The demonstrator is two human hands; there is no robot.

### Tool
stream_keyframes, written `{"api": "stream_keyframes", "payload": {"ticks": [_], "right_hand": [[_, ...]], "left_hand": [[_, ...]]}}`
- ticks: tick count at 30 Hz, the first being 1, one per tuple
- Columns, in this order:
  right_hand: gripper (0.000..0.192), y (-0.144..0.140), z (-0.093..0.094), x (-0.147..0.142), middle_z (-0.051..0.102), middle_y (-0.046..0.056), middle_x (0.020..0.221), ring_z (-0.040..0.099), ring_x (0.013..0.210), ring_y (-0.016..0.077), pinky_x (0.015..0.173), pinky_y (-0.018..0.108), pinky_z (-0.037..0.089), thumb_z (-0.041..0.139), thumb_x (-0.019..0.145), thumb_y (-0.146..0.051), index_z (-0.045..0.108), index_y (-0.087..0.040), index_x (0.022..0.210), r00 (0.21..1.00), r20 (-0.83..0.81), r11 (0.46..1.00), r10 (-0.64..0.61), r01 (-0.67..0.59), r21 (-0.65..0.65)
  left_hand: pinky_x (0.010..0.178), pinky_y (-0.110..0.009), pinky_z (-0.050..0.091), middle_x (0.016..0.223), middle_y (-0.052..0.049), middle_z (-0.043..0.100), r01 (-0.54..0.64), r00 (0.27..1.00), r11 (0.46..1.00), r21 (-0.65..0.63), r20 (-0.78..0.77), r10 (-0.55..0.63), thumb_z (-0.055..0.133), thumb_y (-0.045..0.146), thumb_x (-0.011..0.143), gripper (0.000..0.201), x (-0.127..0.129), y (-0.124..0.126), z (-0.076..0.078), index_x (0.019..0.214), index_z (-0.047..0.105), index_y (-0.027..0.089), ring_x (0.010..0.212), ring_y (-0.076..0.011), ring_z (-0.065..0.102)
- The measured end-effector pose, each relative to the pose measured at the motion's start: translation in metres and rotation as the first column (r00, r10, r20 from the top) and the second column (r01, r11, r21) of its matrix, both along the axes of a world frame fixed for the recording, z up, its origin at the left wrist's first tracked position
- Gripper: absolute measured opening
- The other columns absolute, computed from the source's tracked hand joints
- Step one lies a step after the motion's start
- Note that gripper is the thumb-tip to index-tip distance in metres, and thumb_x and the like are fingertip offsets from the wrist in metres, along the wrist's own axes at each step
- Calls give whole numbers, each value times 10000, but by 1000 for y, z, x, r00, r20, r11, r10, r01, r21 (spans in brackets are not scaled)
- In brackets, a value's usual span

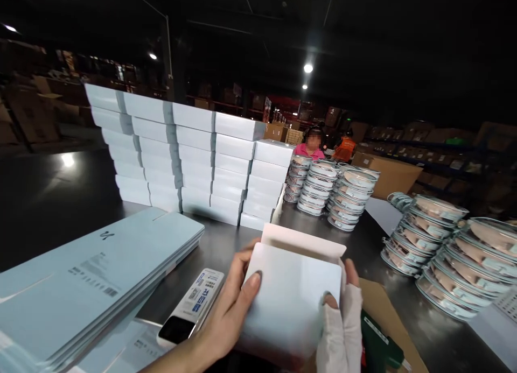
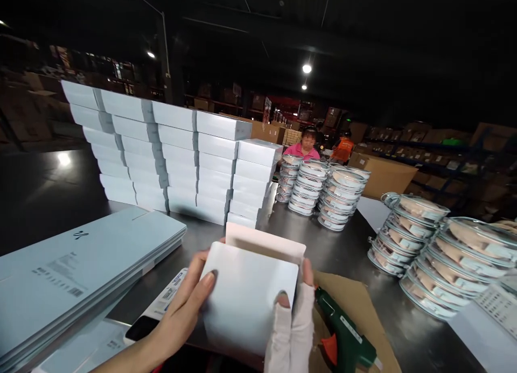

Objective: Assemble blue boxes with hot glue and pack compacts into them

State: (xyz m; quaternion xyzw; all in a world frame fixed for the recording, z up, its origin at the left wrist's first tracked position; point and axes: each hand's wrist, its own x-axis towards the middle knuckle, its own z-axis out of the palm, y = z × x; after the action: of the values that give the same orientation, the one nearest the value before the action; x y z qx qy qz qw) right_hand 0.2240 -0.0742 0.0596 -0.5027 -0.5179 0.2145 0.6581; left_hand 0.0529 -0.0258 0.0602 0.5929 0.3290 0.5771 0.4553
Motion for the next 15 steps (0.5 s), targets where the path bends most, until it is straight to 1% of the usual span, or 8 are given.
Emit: {"api": "stream_keyframes", "payload": {"ticks": [2, 5, 6, 8, 9, 10, 12, 15], "right_hand": [[669, -2, 9, -7, 285, 10, 1695, 339, 1529, 244, 1204, 412, 370, 433, 1059, -426, 93, -398, 1634, 992, -125, 1000, 1, 1, 15], [752, -4, 17, 12, 332, 44, 1679, 392, 1504, 237, 1188, 425, 388, 476, 1019, -517, 48, -397, 1625, 988, -136, 998, 66, -63, 27], [755, -6, 17, 28, 384, 78, 1653, 457, 1465, 254, 1159, 443, 423, 451, 1005, -569, 67, -367, 1622, 994, -84, 998, 69, -70, 0], [740, -13, 13, 71, 535, 151, 1536, 596, 1338, 290, 1095, 464, 479, 364, 958, -646, 212, -267, 1575, 986, 154, 981, -70, 96, -169], [714, -19, 10, 93, 608, 181, 1447, 632, 1284, 320, 1085, 486, 477, 355, 924, -648, 347, -221, 1497, 937, 312, 927, -157, 249, -280], [650, -25, 5, 115, 692, 209, 1296, 669, 1205, 371, 1055, 528, 483, 375, 865, -638, 507, -198, 1324, 840, 488, 815, -237, 445, -370], [396, -35, -5, 148, 746, 245, 942, 690, 1042, 511, 978, 671, 447, 506, 754, -577, 620, -217, 872, 724, 653, 613, -220, 624, -485], [332, -39, -27, 167, 630, 152, 570, 703, 784, 503, 841, 670, 478, 664, 669, -486, 470, -279, 496, 777, 618, 483, -120, 590, -647]], "left_hand": [[1193, -472, 372, 1652, -92, 374, 43, 998, 999, 21, -47, -42, 465, 552, 1026, 509, -5, -1, 6, 1465, 432, 297, 1532, -321, 325], [1153, -519, 427, 1508, -86, 578, 241, 905, 969, 54, -373, -205, 729, 541, 859, 548, -28, 1, 15, 1352, 630, 324, 1449, -381, 457], [1162, -548, 409, 1431, -78, 650, 245, 875, 967, 74, -447, -187, 817, 534, 770, 567, -39, 2, 17, 1288, 695, 338, 1426, -406, 482], [1162, -547, 413, 1320, -51, 730, 100, 902, 982, 159, -431, -22, 859, 537, 709, 533, -58, 4, 17, 1206, 755, 374, 1402, -416, 510], [1129, -508, 466, 1307, -39, 738, 16, 921, 984, 178, -386, 54, 836, 541, 736, 490, -65, 3, 15, 1194, 763, 384, 1380, -404, 540], [1080, -464, 521, 1306, -33, 739, -52, 932, 983, 174, -344, 111, 804, 545, 768, 457, -69, 1, 12, 1194, 764, 385, 1351, -392, 572], [1029, -414, 563, 1311, -29, 738, -87, 937, 989, 120, -328, 122, 785, 544, 783, 435, -70, -9, 4, 1184, 772, 374, 1313, -374, 609], [1125, -431, 478, 1365, -31, 715, 34, 914, 999, 17, -404, -24, 852, 473, 716, 446, -55, -29, -16, 1146, 793, 367, 1344, -361, 589]]}}
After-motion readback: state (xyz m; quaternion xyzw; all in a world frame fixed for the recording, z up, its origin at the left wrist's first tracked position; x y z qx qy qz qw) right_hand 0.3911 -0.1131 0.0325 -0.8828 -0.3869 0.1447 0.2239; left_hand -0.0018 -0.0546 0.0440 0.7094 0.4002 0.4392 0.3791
